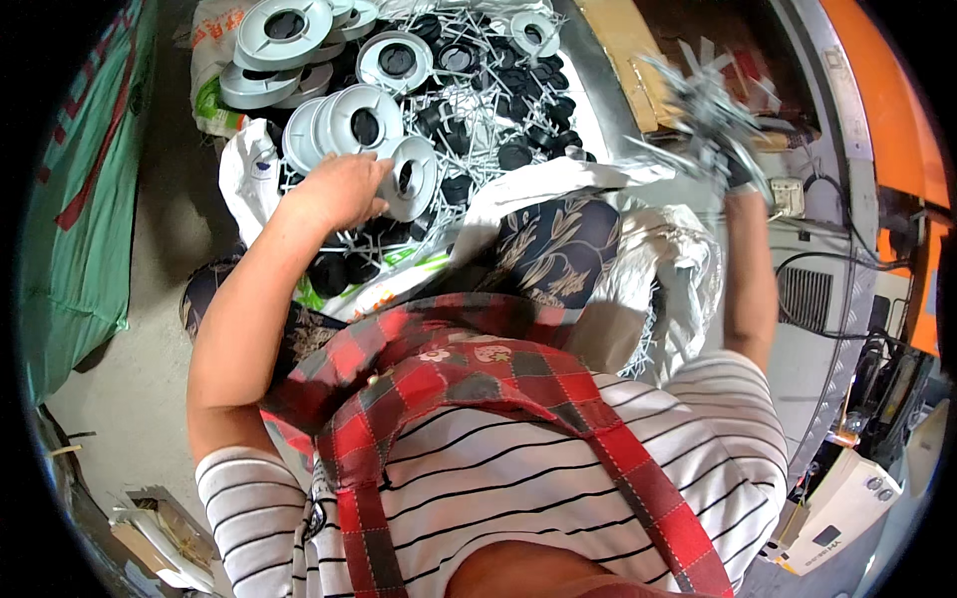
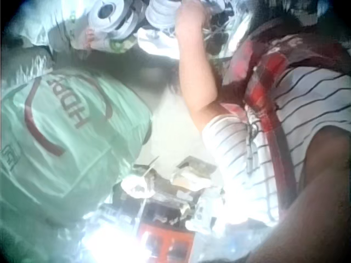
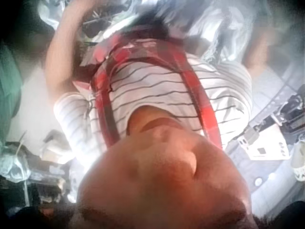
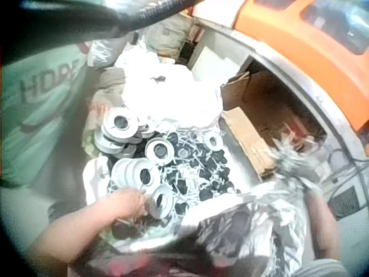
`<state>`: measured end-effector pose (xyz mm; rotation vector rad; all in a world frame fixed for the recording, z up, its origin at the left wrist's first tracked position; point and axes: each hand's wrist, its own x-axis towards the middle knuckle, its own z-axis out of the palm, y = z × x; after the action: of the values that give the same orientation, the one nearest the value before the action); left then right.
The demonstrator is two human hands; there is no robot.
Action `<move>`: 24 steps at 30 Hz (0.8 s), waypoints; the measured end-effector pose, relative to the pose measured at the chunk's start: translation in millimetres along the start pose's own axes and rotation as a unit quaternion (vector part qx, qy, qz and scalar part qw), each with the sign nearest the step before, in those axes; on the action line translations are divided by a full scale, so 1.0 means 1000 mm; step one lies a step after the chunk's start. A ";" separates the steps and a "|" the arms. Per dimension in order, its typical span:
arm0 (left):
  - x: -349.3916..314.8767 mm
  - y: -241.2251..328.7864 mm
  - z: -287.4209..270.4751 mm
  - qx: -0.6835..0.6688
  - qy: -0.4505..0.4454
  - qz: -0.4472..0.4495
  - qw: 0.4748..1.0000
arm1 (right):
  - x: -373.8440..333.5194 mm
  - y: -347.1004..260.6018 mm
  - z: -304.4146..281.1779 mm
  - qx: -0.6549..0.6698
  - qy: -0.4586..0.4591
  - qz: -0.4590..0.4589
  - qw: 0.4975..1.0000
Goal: The person sorts round components and metal frames into large bags.
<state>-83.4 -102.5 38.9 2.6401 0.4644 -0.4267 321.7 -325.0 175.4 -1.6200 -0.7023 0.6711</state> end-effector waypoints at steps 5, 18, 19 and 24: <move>-0.003 0.005 0.008 0.006 0.006 0.032 0.999 | -0.156 -0.017 -0.123 -0.127 0.087 0.088 0.984; 0.023 0.001 0.028 0.017 -0.053 0.022 0.998 | -0.061 0.056 -0.002 -0.503 -0.130 0.101 0.848; 0.027 0.002 0.027 0.016 -0.047 0.026 0.998 | -0.033 0.080 0.009 -0.495 -0.153 0.072 0.852; 0.026 -0.009 0.034 0.020 -0.008 0.008 1.000 | 0.089 0.200 0.112 -0.559 -0.317 0.004 0.766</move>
<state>-70.7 -103.8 -3.0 2.6747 0.4330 -0.4563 312.1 -212.0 -42.9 -2.4760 -1.8486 0.8843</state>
